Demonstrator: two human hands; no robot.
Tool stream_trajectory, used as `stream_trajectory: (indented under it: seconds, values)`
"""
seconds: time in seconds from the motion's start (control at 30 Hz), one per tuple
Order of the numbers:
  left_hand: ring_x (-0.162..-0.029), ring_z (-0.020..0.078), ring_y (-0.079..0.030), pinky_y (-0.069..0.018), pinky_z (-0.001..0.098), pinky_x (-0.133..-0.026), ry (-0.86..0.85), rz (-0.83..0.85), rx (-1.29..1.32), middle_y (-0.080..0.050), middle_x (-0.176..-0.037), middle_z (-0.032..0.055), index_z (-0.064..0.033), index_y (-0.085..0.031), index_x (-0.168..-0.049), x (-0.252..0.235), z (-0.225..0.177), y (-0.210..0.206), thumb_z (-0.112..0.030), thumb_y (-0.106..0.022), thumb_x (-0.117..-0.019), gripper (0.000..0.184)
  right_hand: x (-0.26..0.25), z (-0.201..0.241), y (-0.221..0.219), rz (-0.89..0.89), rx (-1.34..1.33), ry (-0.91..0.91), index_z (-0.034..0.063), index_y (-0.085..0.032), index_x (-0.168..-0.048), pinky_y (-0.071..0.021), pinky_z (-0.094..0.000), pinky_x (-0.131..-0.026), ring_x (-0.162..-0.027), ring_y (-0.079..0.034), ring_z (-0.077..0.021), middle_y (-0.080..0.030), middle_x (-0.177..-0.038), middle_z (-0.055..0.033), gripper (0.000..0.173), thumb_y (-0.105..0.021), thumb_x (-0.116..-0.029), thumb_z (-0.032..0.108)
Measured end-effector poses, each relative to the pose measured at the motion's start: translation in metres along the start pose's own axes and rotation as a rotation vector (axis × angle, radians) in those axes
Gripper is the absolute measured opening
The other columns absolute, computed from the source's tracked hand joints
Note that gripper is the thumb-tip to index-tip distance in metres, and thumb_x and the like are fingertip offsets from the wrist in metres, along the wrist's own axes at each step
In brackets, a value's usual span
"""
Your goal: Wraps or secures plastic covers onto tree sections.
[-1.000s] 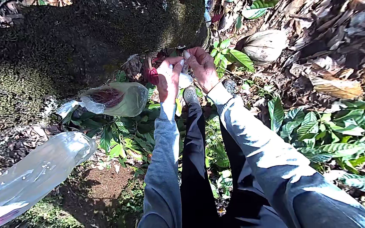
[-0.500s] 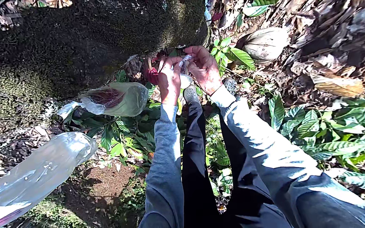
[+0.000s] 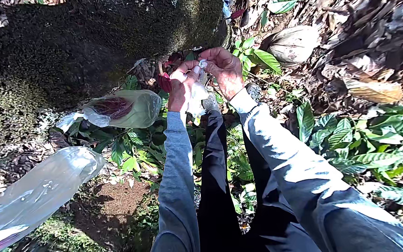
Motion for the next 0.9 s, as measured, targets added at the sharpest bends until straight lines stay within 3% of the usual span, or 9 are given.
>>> stream_trajectory:
  seconds: [0.1, 0.2, 0.33, 0.53, 0.63, 0.73, 0.9]
  values:
    - [-0.086, 0.0155, -0.067, -0.0587, 0.0335, -0.078, 0.033, -0.034, -0.073, -0.07, -0.097, 0.008, -0.0023, -0.069, -0.113, -0.001, -0.003, 0.002, -0.013, -0.061, -0.1011, 0.017, 0.01, -0.001, 0.006, -0.064, 0.018, -0.058, -0.0018, -0.061, -0.129, -0.0618, -0.0373, -0.087, -0.096, -0.072, -0.0212, -0.07, -0.116, -0.0135, 0.029, -0.06, -0.1008, 0.007]
    - [-0.088, 0.0151, -0.068, -0.0593, 0.0339, -0.08, 0.032, -0.045, -0.111, -0.07, -0.099, 0.0076, -0.0035, -0.07, -0.111, 0.0, -0.006, 0.002, -0.014, -0.063, -0.1002, 0.017, 0.023, -0.002, 0.019, -0.233, 0.106, -0.099, 0.0036, -0.06, -0.113, -0.0602, -0.0327, -0.066, -0.075, -0.067, -0.0156, -0.066, -0.094, -0.0061, 0.02, -0.06, -0.1042, 0.022]
    - [-0.09, 0.0131, -0.069, -0.0589, 0.0326, -0.083, 0.011, -0.025, -0.183, -0.072, -0.098, 0.0061, -0.0042, -0.071, -0.11, 0.001, -0.009, 0.0, -0.015, -0.064, -0.0994, 0.017, 0.019, -0.018, 0.009, -0.102, 0.232, -0.204, 0.0075, -0.064, -0.101, -0.0569, -0.0314, -0.058, -0.06, -0.062, -0.0121, -0.063, -0.075, -0.0012, 0.03, -0.061, -0.1035, 0.038]
    - [-0.092, 0.0096, -0.068, -0.0574, 0.0293, -0.085, 0.056, -0.044, -0.256, -0.073, -0.098, 0.0047, -0.005, -0.074, -0.105, -0.001, -0.013, 0.006, -0.012, -0.07, -0.0948, 0.013, 0.009, -0.018, -0.004, 0.044, 0.219, -0.193, 0.0057, -0.062, -0.099, -0.0551, -0.03, -0.057, -0.06, -0.06, -0.0125, -0.062, -0.075, -0.0033, 0.025, -0.058, -0.1057, 0.029]
    - [-0.091, 0.0111, -0.069, -0.0585, 0.029, -0.084, 0.01, -0.065, -0.119, -0.073, -0.097, 0.0059, -0.0017, -0.073, -0.108, -0.001, -0.013, 0.008, -0.009, -0.069, -0.096, 0.015, 0.005, -0.017, -0.003, 0.034, 0.143, -0.182, 0.0062, -0.063, -0.099, -0.0537, -0.0291, -0.058, -0.062, -0.06, -0.0131, -0.063, -0.078, -0.0041, 0.021, -0.06, -0.1049, 0.026]
    - [-0.087, 0.0126, -0.069, -0.0589, 0.0295, -0.081, 0.1, -0.12, 0.024, -0.072, -0.094, 0.0065, 0.0003, -0.072, -0.108, 0.001, -0.008, 0.006, -0.007, -0.066, -0.098, 0.014, 0.004, -0.014, -0.006, 0.018, 0.105, -0.171, 0.0065, -0.062, -0.1, -0.0545, -0.0282, -0.058, -0.065, -0.061, -0.0125, -0.063, -0.081, -0.0039, 0.018, -0.059, -0.1051, 0.023]
    - [-0.091, 0.0177, -0.069, -0.0593, 0.036, -0.082, 0.109, -0.259, 0.186, -0.072, -0.099, 0.0095, -0.0008, -0.072, -0.11, -0.003, 0.008, 0.009, -0.013, -0.066, -0.0985, 0.017, 0.002, -0.018, -0.005, -0.041, 0.031, -0.113, 0.0042, -0.062, -0.1, -0.0543, -0.0294, -0.06, -0.066, -0.061, -0.0137, -0.063, -0.081, -0.0053, 0.017, -0.059, -0.105, 0.02]
Point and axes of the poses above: each hand's wrist, its own x-axis away from the middle knuckle, its own y-axis out of the back of the hand, z = x × y, the point moved 10 cm from there along -x, towards the middle knuckle
